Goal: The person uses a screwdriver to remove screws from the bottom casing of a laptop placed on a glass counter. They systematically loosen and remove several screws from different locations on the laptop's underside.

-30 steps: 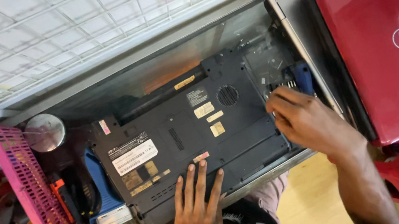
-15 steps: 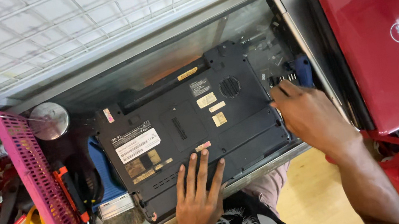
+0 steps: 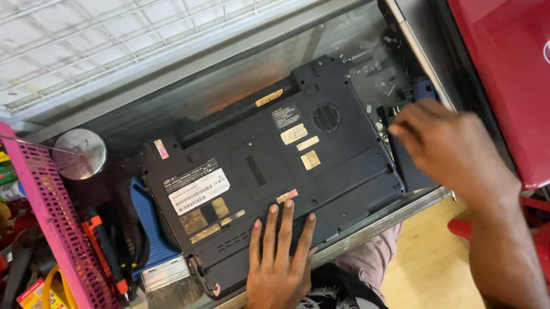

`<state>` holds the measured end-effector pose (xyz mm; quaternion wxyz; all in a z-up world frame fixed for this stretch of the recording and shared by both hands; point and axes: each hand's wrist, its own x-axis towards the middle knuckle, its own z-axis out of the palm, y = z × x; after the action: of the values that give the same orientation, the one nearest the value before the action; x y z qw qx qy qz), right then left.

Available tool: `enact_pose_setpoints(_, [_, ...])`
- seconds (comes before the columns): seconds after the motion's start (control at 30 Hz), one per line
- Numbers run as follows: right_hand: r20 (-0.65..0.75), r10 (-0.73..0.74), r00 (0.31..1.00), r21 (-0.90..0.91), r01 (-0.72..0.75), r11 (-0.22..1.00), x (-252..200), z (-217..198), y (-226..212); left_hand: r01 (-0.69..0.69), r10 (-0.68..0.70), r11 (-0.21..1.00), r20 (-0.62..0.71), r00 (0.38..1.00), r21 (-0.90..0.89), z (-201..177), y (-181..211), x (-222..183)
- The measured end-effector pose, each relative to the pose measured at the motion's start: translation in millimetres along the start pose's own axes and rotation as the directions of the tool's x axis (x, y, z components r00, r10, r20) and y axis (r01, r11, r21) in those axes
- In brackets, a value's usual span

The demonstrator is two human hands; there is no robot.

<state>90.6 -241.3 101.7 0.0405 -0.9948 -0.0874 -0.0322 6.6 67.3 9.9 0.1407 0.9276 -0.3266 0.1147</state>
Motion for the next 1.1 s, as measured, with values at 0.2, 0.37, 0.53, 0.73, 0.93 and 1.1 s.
enact_pose_setpoints(0.2, [-0.19, 0.097, 0.977, 0.401, -0.013, 0.916, 45.4, 23.8, 13.4, -0.003, 0.003, 1.0, -0.005, 1.0, -0.021, -1.2, -0.1, -0.5])
enact_pose_setpoints(0.37, [-0.229, 0.083, 0.97, 0.406, 0.018, 0.914, 62.3, 47.6, 20.4, 0.02, -0.02, 0.999, -0.002, 1.0, -0.05, -2.6, -0.6, -0.1])
enact_pose_setpoints(0.53, [-0.204, 0.076, 0.976, 0.359, 0.002, 0.933, 69.7, 43.5, 22.4, 0.011, -0.01, 0.998, 0.003, 1.0, -0.067, -1.5, -1.0, -1.9])
enact_pose_setpoints(0.73, [-0.117, -0.017, 0.993, 0.33, 0.056, 0.942, 86.3, 38.8, 15.5, 0.01, -0.009, 0.999, 0.036, 0.999, -0.042, 3.2, -2.2, -5.2])
enact_pose_setpoints(0.93, [0.198, -0.067, 0.978, 0.135, 0.041, 0.99, 111.5, 21.4, -5.9, -0.013, 0.014, 0.999, 0.031, 0.999, -0.043, 0.8, -1.7, -4.5])
enact_pose_setpoints(1.1, [0.259, 0.208, 0.943, -0.276, -0.134, 0.952, 114.8, 26.1, -2.3, 0.005, -0.004, 0.998, 0.014, 1.0, -0.061, 1.8, -1.5, -4.4])
